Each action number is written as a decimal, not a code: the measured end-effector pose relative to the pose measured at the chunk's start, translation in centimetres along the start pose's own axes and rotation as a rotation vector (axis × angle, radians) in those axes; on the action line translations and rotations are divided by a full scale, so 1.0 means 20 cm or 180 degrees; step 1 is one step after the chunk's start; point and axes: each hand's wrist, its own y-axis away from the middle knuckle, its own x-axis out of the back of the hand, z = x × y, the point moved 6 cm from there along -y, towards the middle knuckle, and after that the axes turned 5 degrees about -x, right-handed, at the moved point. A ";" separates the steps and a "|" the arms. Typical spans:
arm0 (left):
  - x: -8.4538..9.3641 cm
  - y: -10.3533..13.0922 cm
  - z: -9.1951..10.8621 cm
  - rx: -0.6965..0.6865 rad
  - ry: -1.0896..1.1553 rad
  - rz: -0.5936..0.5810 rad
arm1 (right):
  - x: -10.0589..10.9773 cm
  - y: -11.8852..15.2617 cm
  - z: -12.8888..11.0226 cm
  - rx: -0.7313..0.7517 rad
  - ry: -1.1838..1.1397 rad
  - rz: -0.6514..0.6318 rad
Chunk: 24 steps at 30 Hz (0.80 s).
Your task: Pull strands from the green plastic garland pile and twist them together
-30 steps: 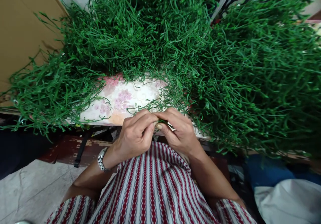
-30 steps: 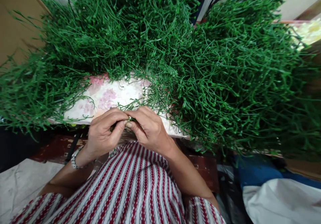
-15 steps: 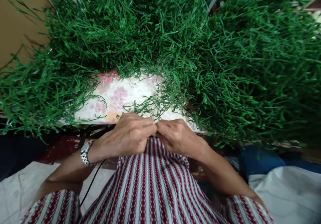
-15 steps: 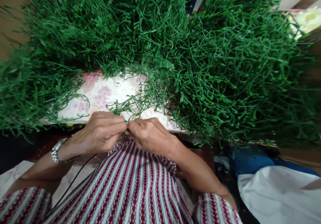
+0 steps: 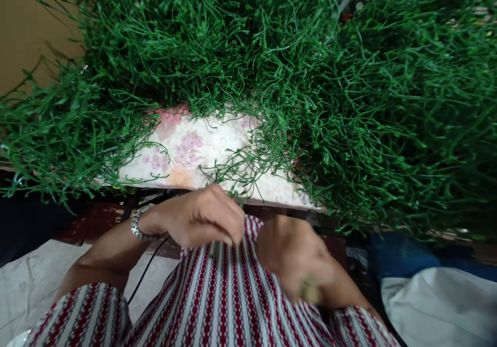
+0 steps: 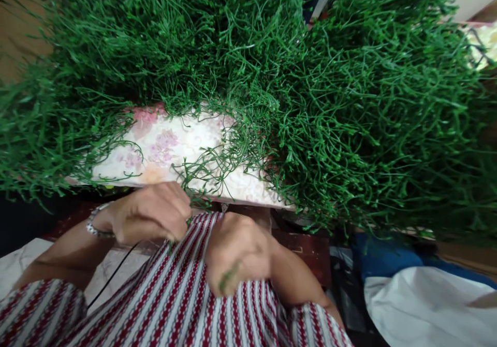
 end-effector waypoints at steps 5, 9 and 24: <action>0.19 0.04 -0.09 0.0301 0.0373 0.1927 | 0.23 0.03 -0.02 -0.0361 0.1209 0.1504; 0.22 0.01 -0.14 0.0196 0.0753 0.2610 | 0.31 -0.03 0.05 -0.0965 0.1866 0.2043; 0.15 0.12 0.08 0.0212 -0.2411 0.3095 | 0.25 -0.15 0.11 -0.0723 0.2400 0.1795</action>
